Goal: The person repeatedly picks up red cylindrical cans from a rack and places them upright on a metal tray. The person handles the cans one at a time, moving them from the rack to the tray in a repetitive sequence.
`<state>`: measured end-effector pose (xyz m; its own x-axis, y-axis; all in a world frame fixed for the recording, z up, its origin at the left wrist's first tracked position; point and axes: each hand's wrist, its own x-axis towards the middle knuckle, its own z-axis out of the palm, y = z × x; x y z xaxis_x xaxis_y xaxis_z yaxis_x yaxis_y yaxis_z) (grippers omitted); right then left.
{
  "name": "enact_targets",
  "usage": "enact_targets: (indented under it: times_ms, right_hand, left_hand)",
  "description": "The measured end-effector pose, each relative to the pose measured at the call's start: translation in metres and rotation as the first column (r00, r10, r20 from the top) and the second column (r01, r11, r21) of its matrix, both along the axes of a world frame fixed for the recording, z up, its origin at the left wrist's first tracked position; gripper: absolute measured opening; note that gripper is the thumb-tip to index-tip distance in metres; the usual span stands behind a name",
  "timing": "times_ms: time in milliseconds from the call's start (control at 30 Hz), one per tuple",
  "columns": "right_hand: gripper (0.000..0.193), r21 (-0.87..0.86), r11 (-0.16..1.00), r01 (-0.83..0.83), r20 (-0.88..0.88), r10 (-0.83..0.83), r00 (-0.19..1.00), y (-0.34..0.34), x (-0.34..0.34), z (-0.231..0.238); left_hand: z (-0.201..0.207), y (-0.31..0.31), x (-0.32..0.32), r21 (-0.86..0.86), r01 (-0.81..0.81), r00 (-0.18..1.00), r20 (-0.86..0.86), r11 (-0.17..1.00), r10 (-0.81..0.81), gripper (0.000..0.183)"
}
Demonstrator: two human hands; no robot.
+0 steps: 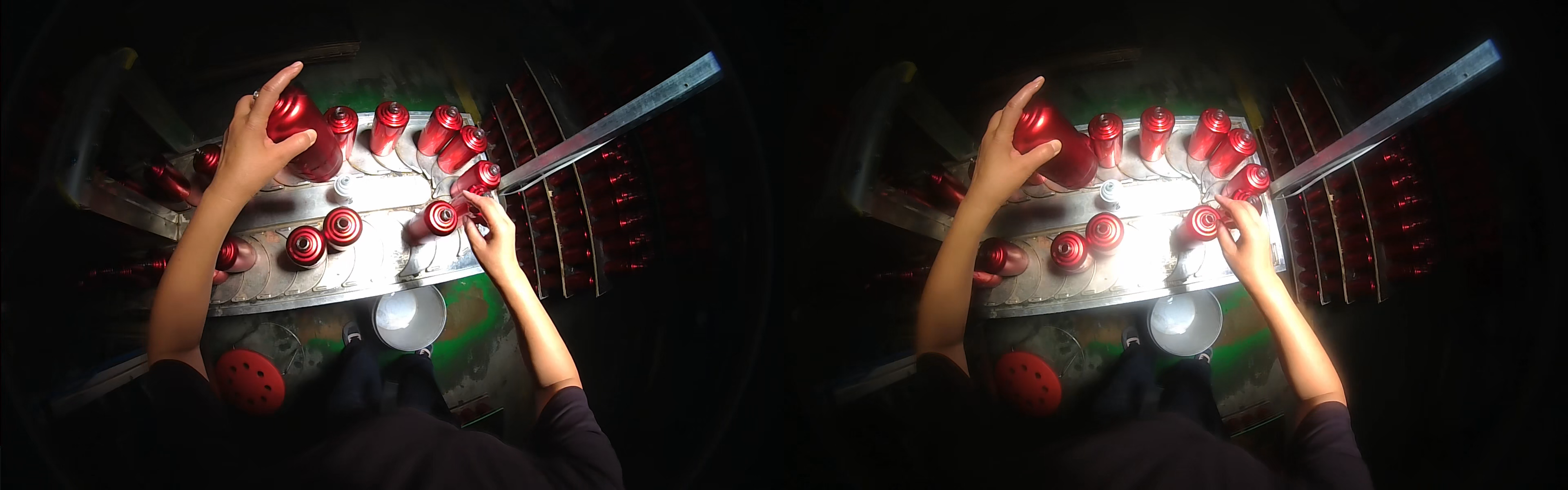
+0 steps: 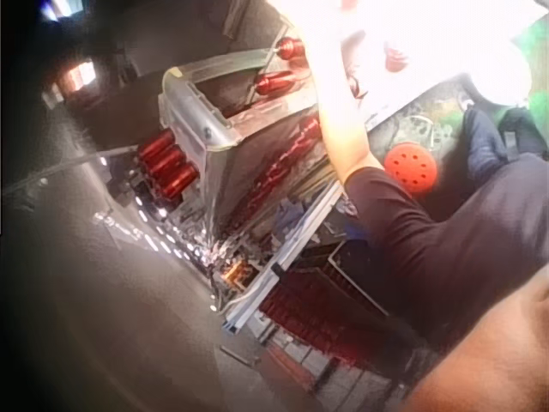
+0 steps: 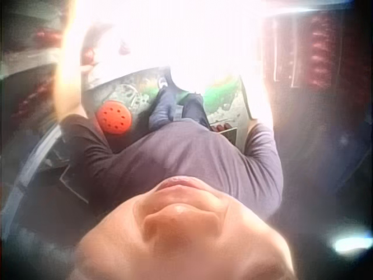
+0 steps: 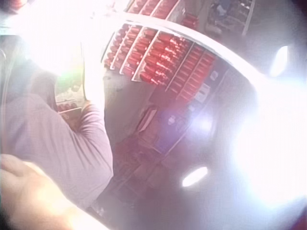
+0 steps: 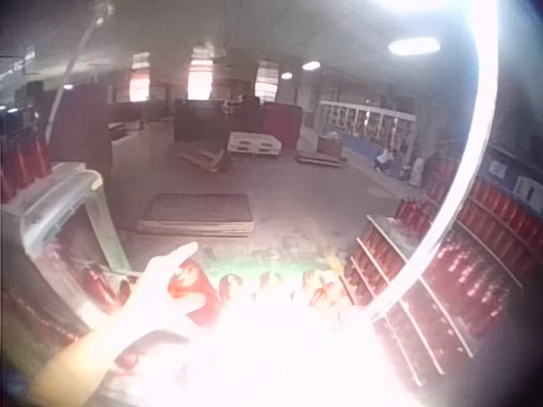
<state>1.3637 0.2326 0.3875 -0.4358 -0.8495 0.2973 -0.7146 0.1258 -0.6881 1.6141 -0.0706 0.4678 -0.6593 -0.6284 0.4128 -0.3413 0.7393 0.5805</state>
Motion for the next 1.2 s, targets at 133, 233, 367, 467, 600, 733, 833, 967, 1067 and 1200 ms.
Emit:
enact_targets:
  times_ms: [133, 233, 367, 467, 600, 733, 833, 967, 1067, 1200]
  right_hand:
    - [0.064, 0.099, 0.993, -0.068, -0.154, 0.082, 0.985, -0.087, -0.020, -0.015]
    - [0.070, 0.266, 0.960, -0.093, -0.193, 0.148, 0.970, -0.168, -0.032, -0.061]
    - [0.067, 0.331, 0.939, -0.095, -0.314, 0.204, 0.927, -0.249, -0.037, -0.112]
    - [0.043, 0.401, 0.910, -0.108, -0.348, 0.260, 0.901, -0.301, -0.029, -0.125]
    - [0.023, 0.342, 0.902, -0.263, -0.255, 0.358, 0.898, -0.336, -0.036, -0.127]
    - [0.024, 0.343, 0.899, -0.270, -0.330, 0.385, 0.862, -0.347, -0.044, -0.123]
    - [0.022, 0.397, 0.886, -0.241, -0.380, 0.398, 0.835, -0.352, -0.042, -0.121]
    - [0.020, 0.375, 0.911, -0.172, -0.386, 0.322, 0.864, -0.348, -0.011, -0.114]
    - [0.025, 0.406, 0.894, -0.192, -0.368, 0.352, 0.861, -0.361, -0.006, -0.107]
    - [0.030, 0.497, 0.844, -0.198, -0.309, 0.386, 0.869, -0.367, 0.016, -0.110]
  left_hand:
    - [0.000, 0.010, -0.020, 0.131, -0.055, 0.996, 0.075, 0.990, 0.045, 0.084]
    - [0.000, 0.001, -0.027, 0.099, -0.064, 0.998, 0.034, 0.993, 0.061, 0.084]
    - [0.003, -0.014, -0.036, -0.015, -0.138, 0.989, 0.057, 0.990, 0.138, 0.084]
    - [-0.004, -0.033, -0.037, -0.028, -0.140, 0.990, 0.029, 0.990, 0.141, 0.078]
    - [-0.031, -0.045, -0.045, -0.006, -0.146, 0.986, 0.076, 0.989, 0.146, 0.075]
    - [-0.066, -0.047, -0.062, -0.056, -0.150, 0.971, 0.182, 0.987, 0.158, 0.076]
    - [-0.094, -0.054, -0.075, -0.061, -0.163, 0.962, 0.211, 0.985, 0.172, 0.078]
    - [-0.135, -0.068, -0.074, -0.057, -0.206, 0.932, 0.294, 0.977, 0.213, 0.088]
    - [-0.167, -0.082, -0.077, -0.057, -0.217, 0.927, 0.300, 0.974, 0.224, 0.101]
    - [-0.218, -0.092, -0.062, -0.033, -0.278, 0.880, 0.391, 0.960, 0.269, 0.084]
